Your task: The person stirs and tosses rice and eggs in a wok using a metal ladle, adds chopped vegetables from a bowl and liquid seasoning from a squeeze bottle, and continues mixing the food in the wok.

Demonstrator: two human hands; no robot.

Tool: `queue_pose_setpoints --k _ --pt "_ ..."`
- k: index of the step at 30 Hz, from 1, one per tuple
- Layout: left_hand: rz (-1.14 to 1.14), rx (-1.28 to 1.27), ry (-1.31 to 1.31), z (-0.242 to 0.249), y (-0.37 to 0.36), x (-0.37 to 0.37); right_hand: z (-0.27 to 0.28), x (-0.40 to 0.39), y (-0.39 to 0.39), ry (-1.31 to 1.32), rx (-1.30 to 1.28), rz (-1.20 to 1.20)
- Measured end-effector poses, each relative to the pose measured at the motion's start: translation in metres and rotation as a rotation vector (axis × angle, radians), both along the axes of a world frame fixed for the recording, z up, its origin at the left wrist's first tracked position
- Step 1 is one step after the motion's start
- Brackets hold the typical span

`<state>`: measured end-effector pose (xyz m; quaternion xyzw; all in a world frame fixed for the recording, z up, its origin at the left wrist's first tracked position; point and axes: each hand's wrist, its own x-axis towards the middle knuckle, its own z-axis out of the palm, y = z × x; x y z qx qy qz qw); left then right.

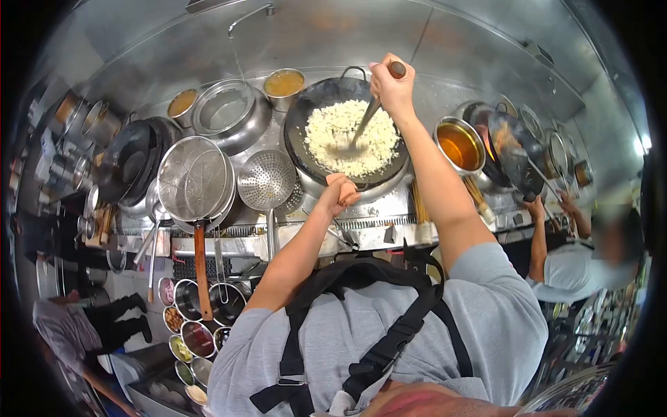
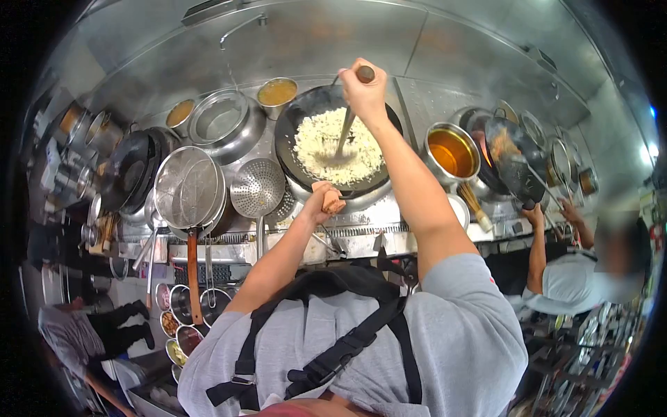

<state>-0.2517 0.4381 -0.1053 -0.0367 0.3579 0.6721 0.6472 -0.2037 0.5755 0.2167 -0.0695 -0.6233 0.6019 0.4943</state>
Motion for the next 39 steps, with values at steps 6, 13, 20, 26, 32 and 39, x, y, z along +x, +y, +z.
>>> queue_pose_setpoints --k 6,13,20,26,32,39 --pt "-0.254 0.270 -0.031 0.020 -0.036 -0.003 0.026 0.027 0.008 0.020 0.062 -0.060" --pt "-0.615 0.044 -0.060 -0.002 -0.148 0.027 -0.092 0.098 -0.043 0.000 0.178 -0.202" --pt "-0.591 -0.118 -0.001 -0.027 -0.230 0.024 -0.277 0.262 -0.156 -1.111 0.052 -0.205" --pt "-0.444 -0.180 0.096 0.005 -0.235 0.049 -0.443 0.338 -0.132 -1.646 0.290 0.035" --pt "-0.195 -0.154 0.054 0.033 -0.264 0.091 -0.484 0.346 -0.120 -1.918 0.255 0.221" --pt "0.121 -0.209 -0.052 0.048 -0.265 0.138 -0.528 0.360 -0.094 -1.934 0.152 0.468"
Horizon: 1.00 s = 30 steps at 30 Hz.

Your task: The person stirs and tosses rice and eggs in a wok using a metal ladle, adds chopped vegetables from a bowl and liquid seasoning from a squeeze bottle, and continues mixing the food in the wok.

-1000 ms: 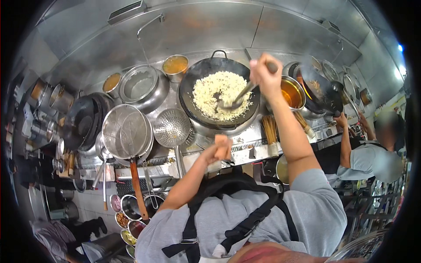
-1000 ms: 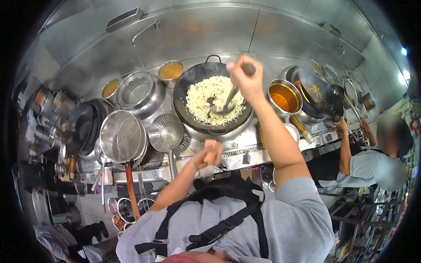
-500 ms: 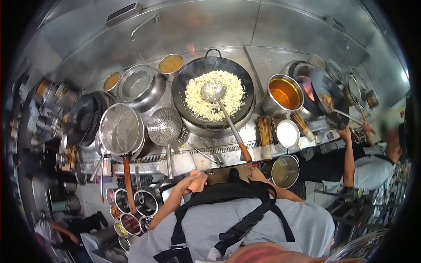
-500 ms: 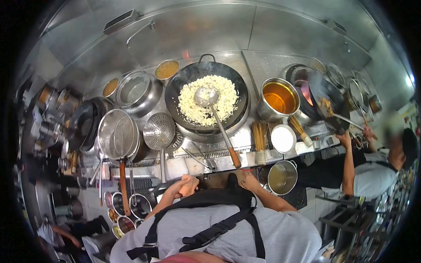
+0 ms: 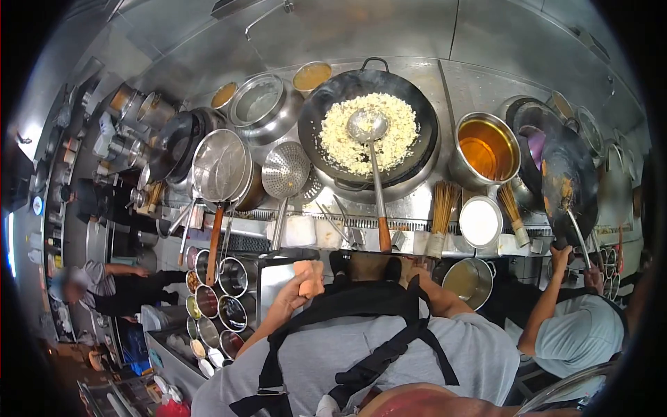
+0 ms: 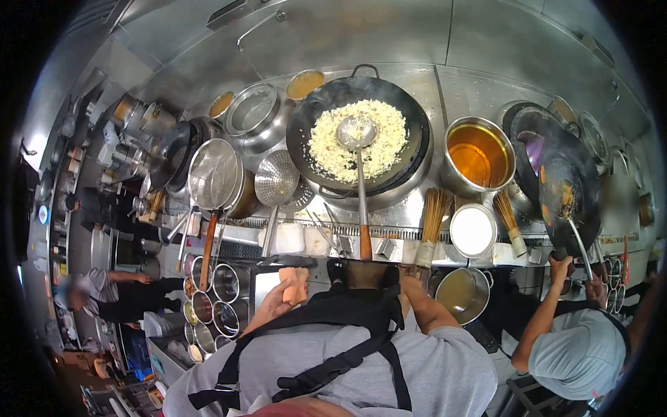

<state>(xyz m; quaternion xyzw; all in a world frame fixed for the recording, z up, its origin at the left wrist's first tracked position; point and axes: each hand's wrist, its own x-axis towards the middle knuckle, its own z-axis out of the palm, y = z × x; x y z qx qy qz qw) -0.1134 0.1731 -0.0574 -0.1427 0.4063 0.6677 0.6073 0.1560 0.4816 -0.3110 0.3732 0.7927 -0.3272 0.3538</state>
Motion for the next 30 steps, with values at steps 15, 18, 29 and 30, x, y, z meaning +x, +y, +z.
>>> queue_pose_setpoints --k 15,18,29,30 --pt "-0.147 0.195 -0.020 0.008 0.205 -0.112 0.375 -0.185 0.043 0.806 -0.963 -0.935" --pt "-0.176 0.156 -0.024 0.016 0.240 -0.128 0.358 -0.179 0.039 0.813 -0.369 -0.560" --pt "-0.301 0.210 -0.109 0.008 0.161 -0.123 0.357 -0.048 0.085 0.472 0.422 0.113" --pt "-0.286 0.198 -0.118 0.008 0.159 -0.125 0.366 -0.019 0.096 0.424 0.598 0.189"
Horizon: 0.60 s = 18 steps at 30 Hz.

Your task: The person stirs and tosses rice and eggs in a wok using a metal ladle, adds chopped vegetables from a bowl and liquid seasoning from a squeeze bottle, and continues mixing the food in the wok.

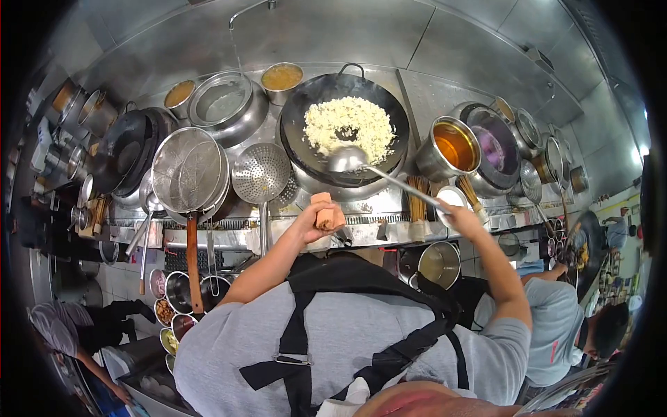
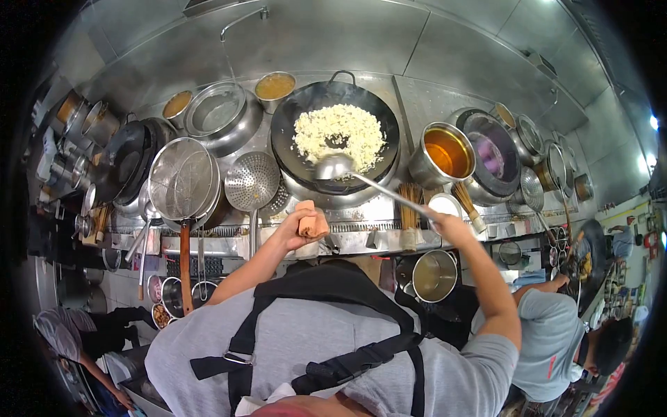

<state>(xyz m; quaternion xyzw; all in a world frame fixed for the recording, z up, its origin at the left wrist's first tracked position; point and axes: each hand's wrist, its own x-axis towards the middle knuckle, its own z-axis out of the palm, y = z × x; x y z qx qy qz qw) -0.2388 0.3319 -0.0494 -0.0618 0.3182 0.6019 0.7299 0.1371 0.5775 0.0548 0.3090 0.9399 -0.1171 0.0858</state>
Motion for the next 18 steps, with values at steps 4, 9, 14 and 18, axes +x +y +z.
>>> queue_pose_setpoints --k 4,9,14,18 --pt "0.000 0.058 0.002 0.008 0.031 -0.014 0.047 0.041 0.019 -0.139 0.354 -0.069" --pt "0.077 -0.134 -0.018 0.007 0.094 -0.011 -0.010 0.021 -0.044 0.221 0.056 -0.318" --pt "0.269 0.147 0.214 -0.047 0.105 0.010 0.009 -0.012 -0.120 0.612 -0.476 -0.239" --pt "0.321 -0.046 0.206 0.059 0.001 0.062 0.093 0.034 -0.138 0.378 -0.777 -0.264"
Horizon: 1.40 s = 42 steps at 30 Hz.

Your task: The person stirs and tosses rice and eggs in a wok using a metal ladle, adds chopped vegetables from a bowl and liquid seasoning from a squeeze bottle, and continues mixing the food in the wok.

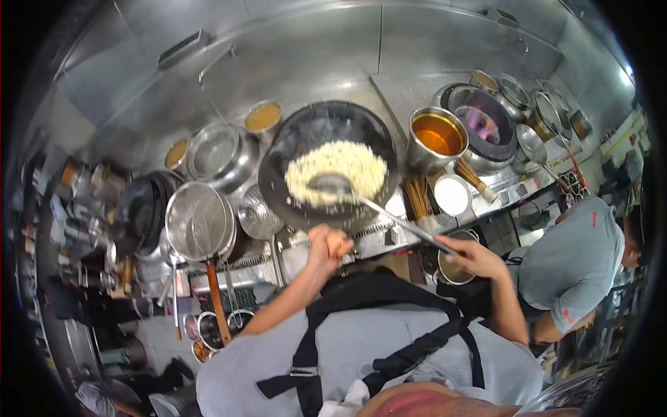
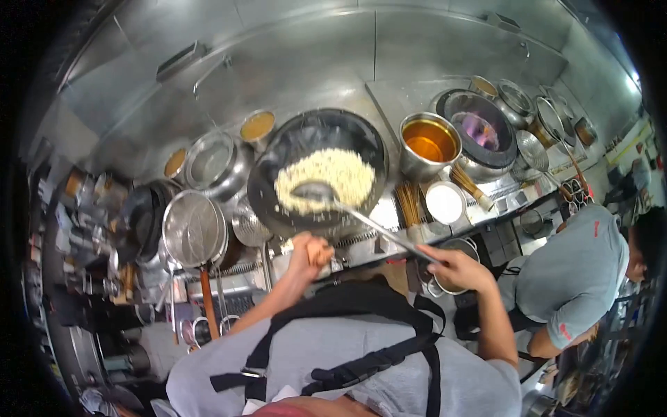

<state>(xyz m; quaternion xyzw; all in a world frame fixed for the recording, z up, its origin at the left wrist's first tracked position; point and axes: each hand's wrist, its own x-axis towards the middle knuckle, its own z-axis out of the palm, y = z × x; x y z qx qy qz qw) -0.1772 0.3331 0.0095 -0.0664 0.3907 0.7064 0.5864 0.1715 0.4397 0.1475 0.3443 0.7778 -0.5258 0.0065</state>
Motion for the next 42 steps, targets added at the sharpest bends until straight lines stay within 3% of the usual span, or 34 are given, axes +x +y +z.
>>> queue_pose_setpoints --k 2,4,5,6,8,9,10,12,14,15,17,18,20,22,23,24,25,26,29,30,31,32,33,34,38,41,42 --pt "-0.130 0.266 -0.092 -0.037 0.010 -0.023 0.027 0.003 0.007 -0.083 -0.031 0.039" --pt "-0.018 0.087 -0.030 -0.052 0.061 -0.036 0.017 -0.010 0.022 -0.113 0.096 0.113" --pt "0.000 0.141 0.056 -0.031 0.075 -0.032 0.005 -0.024 0.031 -0.114 0.240 0.150" --pt "0.013 0.134 0.088 -0.050 0.085 -0.034 -0.031 -0.037 0.050 -0.139 0.338 0.169" --pt "0.015 0.246 -0.017 -0.086 0.057 -0.023 -0.081 -0.074 0.069 -0.232 0.490 0.036" --pt "0.013 0.174 0.014 -0.087 0.029 -0.009 -0.092 -0.088 0.069 -0.170 0.540 -0.031" --pt "0.015 0.099 0.045 -0.088 -0.002 0.007 -0.085 -0.099 0.062 -0.242 0.582 -0.067" --pt "-0.170 0.055 0.106 -0.108 -0.044 0.014 -0.067 -0.100 0.045 -0.142 0.543 -0.070" --pt "-0.202 0.227 0.077 -0.096 -0.028 0.000 -0.048 -0.085 0.027 -0.163 0.412 -0.033" --pt "-0.215 0.305 0.052 -0.089 -0.018 -0.004 -0.070 -0.069 0.028 0.033 0.495 0.003" --pt "-0.008 0.220 -0.002 -0.076 0.033 -0.023 -0.042 -0.047 0.019 -0.032 0.297 0.029" --pt "0.048 0.069 0.100 -0.039 0.039 -0.019 -0.027 -0.037 0.012 -0.065 0.195 0.043" --pt "0.023 0.156 -0.005 -0.043 0.019 -0.028 -0.014 -0.007 -0.006 -0.039 0.243 0.081" --pt "0.013 -0.053 0.074 -0.018 0.000 -0.019 0.013 0.006 -0.008 -0.042 0.266 0.118" --pt "-0.026 0.041 0.099 -0.015 0.002 -0.020 0.017 0.005 -0.001 -0.133 0.276 0.123" --pt "-0.144 0.242 -0.053 -0.048 0.013 -0.044 0.017 0.004 0.002 -0.228 0.265 0.127" --pt "-0.127 0.224 0.012 -0.062 0.039 -0.056 -0.004 -0.001 0.012 -0.256 0.443 0.139" --pt "-0.118 0.210 0.080 -0.070 0.056 -0.059 -0.007 -0.022 0.018 -0.234 0.425 0.095" --pt "0.026 0.176 0.156 -0.070 0.034 -0.035 -0.048 -0.074 0.040 -0.225 0.495 -0.074" --pt "-0.012 0.181 0.109 -0.082 0.005 -0.025 -0.061 -0.087 0.040 -0.337 0.576 -0.112" --pt "-0.178 0.203 0.061 -0.119 -0.028 -0.032 -0.056 -0.091 0.031 -0.289 0.600 -0.138" --pt "-0.312 0.198 0.029 -0.111 -0.060 -0.035 -0.051 -0.094 0.021 -0.229 0.619 -0.165" --pt "-0.269 0.004 0.219 -0.090 -0.073 -0.022 -0.048 -0.090 0.011 -0.200 0.608 -0.148" --pt "-0.147 0.033 0.193 -0.080 -0.070 -0.015 -0.043 -0.080 0.000 -0.174 0.596 -0.127" --pt "-0.052 0.223 0.101 -0.054 0.004 -0.045 0.009 -0.051 -0.032 -0.133 0.354 -0.065" --pt "-0.086 0.104 0.056 -0.032 0.000 -0.045 0.005 -0.012 -0.039 0.048 0.466 0.036" --pt "-0.054 0.026 0.098 -0.027 -0.007 -0.043 0.015 -0.015 -0.030 -0.020 0.468 0.051"
